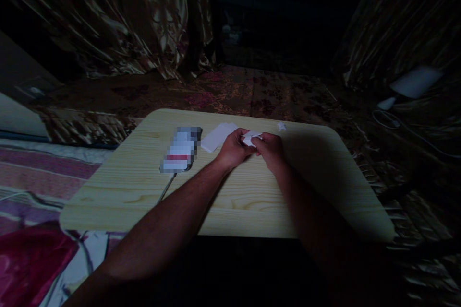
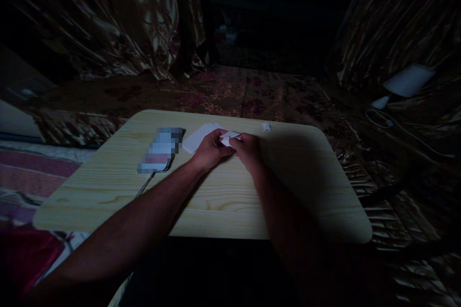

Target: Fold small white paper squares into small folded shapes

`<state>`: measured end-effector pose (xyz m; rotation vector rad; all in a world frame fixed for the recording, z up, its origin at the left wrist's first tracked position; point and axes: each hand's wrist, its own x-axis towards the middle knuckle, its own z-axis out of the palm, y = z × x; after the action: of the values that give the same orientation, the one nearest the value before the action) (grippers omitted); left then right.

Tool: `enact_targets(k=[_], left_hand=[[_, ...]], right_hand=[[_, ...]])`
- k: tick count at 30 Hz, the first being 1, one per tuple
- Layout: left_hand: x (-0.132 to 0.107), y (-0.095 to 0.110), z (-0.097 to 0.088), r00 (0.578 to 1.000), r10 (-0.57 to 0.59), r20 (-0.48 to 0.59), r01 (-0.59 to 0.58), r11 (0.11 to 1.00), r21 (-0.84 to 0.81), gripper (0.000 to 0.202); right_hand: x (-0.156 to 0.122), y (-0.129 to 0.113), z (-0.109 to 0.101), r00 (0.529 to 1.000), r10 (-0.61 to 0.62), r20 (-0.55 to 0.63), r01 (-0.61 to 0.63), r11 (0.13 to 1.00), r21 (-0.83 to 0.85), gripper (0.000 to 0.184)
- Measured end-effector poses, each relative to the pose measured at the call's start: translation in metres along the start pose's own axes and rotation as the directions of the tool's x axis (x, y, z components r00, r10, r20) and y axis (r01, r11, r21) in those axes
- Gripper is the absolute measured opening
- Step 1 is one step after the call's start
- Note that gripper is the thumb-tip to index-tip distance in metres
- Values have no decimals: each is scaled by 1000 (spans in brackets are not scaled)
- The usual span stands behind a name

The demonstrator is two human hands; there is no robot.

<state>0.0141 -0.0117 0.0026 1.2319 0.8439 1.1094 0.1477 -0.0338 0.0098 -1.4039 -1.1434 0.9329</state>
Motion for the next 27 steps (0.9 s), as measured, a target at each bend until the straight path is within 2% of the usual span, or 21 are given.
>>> enact_targets(k=[3,8,15,27], left_hand=[[1,1,-1,1000,-12,-18,11,999,-42,53],[3,1,-3,998,-25,-64,20,997,-76,54],[1,3,-1,1000,-3,-20,3,1000,-13,44],[0,-3,-2,1000,2,-6,-2,1000,11,45]], right_hand=[[0,-2,-1,999,-1,32,-1,999,38,20],[1,0,-2,996,-10,87,1,994,109,11],[3,4,-1,999,-20,28,20,1000,-8,10],[1,5,0,996,-35,76,36,999,-7,17]])
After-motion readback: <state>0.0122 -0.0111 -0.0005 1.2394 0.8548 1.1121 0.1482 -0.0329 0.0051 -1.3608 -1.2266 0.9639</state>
